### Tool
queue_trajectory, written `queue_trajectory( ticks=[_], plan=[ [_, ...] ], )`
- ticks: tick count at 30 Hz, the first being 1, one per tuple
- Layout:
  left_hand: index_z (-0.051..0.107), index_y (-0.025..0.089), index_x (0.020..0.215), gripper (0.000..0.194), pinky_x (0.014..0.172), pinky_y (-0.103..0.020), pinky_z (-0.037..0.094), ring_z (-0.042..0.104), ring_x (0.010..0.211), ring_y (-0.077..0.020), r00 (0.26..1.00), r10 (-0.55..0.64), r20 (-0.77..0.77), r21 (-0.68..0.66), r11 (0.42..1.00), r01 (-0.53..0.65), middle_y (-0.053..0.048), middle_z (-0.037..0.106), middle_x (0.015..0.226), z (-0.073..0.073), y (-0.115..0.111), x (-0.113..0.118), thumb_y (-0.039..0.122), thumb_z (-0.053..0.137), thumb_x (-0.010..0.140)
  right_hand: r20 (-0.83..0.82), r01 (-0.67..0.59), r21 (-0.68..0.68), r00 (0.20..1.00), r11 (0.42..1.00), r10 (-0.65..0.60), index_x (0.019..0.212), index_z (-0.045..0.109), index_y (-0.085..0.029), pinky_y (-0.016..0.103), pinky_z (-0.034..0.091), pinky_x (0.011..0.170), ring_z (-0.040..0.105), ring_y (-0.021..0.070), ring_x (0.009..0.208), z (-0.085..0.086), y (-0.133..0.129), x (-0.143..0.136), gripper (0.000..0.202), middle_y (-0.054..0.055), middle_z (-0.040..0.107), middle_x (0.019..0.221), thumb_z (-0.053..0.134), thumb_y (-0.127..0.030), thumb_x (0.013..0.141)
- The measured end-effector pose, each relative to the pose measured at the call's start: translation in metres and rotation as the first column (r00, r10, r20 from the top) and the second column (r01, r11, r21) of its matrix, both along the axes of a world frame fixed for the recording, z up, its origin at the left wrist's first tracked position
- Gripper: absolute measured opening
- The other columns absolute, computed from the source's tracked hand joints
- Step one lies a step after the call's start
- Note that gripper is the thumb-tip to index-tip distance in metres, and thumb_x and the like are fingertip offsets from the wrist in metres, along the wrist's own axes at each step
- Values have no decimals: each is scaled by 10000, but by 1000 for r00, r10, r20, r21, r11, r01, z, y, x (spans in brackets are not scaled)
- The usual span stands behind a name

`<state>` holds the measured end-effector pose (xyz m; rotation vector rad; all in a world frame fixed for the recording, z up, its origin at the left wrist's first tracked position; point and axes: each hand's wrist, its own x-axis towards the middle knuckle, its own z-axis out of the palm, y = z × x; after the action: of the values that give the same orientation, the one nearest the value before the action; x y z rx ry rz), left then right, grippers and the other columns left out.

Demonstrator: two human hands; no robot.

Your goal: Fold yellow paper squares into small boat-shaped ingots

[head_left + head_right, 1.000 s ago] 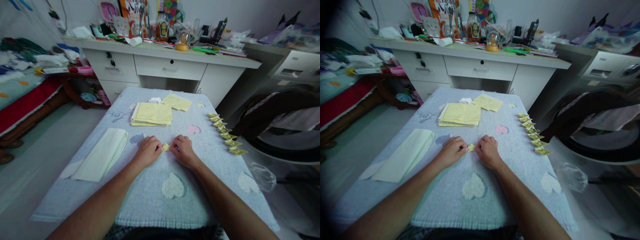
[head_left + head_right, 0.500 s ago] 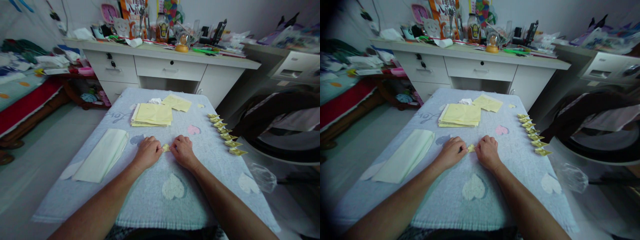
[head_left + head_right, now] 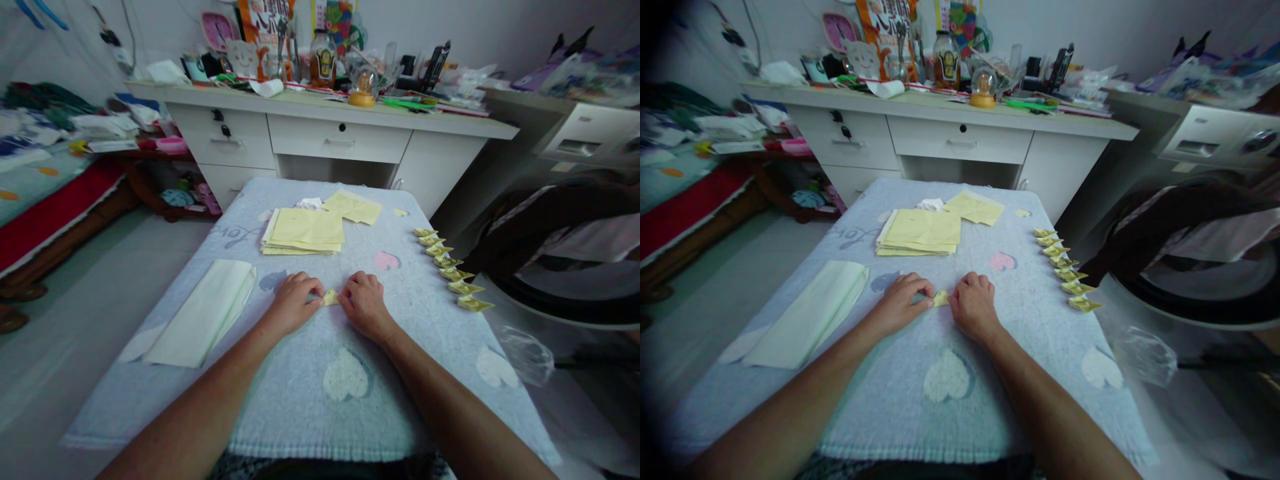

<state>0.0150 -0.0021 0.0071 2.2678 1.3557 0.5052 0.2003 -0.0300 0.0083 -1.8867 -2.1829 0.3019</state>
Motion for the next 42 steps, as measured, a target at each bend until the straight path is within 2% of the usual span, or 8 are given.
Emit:
queue_trajectory(
  ticks=[4,7,11,15,25,31,35,42],
  plan=[
    [664,278,1101,317,911,-347,378,508,979,-201,987,-157,44,-13,987,158,-31,582,985,4,3,-3,186,577,811,9,-1,2,1000,1000,1,817,643,-201,345,316,807,423,225,968,0,0,0,171,66,539,1019,553,-338,866],
    [684,306,1101,324,904,-340,385,493,968,-196,975,-219,34,-32,975,220,-31,569,962,3,6,-4,179,530,845,14,1,3,1000,1000,-1,816,641,-201,347,317,799,424,229,968,0,0,0,177,68,541,1018,554,-346,867],
    [696,319,1087,324,893,-331,391,495,943,-184,979,-198,51,-40,979,200,-26,571,922,1,8,-3,188,483,881,17,1,3,1000,1000,-1,816,644,-202,354,321,804,425,236,973,0,0,-1,183,72,542,1023,554,-353,868],
    [713,317,1052,259,890,-323,390,509,940,-183,980,-188,70,-33,981,191,-24,592,916,0,8,-2,253,527,883,24,6,-1,1000,1000,-6,822,645,-204,363,323,815,428,238,978,0,0,-1,186,74,540,1026,546,-353,874],
    [725,329,1022,249,864,-308,394,516,914,-179,985,-171,34,-23,985,171,-23,592,897,1,7,0,225,566,860,42,8,-18,999,1000,-7,839,647,-197,361,314,799,423,239,986,1,2,2,200,79,540,1056,521,-344,887],
    [726,328,1015,261,872,-318,393,514,925,-185,986,-163,27,-15,986,163,-23,597,903,0,8,0,205,568,848,-49,15,-33,999,999,-17,860,630,-197,340,307,794,441,207,947,3,2,10,239,64,549,1032,414,-268,934],
    [721,323,1024,263,879,-320,392,514,932,-186,986,-168,22,-12,986,168,-21,605,916,-1,8,0,211,560,849,-95,-24,0,995,1000,24,883,627,-211,341,302,835,434,206,963,4,-1,11,169,55,537,1020,476,-284,904],
    [728,309,1000,241,868,-319,391,517,920,-184,986,-160,36,-9,987,161,-20,607,893,0,8,0,228,555,854,20,-14,35,1000,999,13,880,616,-213,366,300,823,423,233,972,1,-3,3,166,66,530,1019,517,-346,883]
  ],
)
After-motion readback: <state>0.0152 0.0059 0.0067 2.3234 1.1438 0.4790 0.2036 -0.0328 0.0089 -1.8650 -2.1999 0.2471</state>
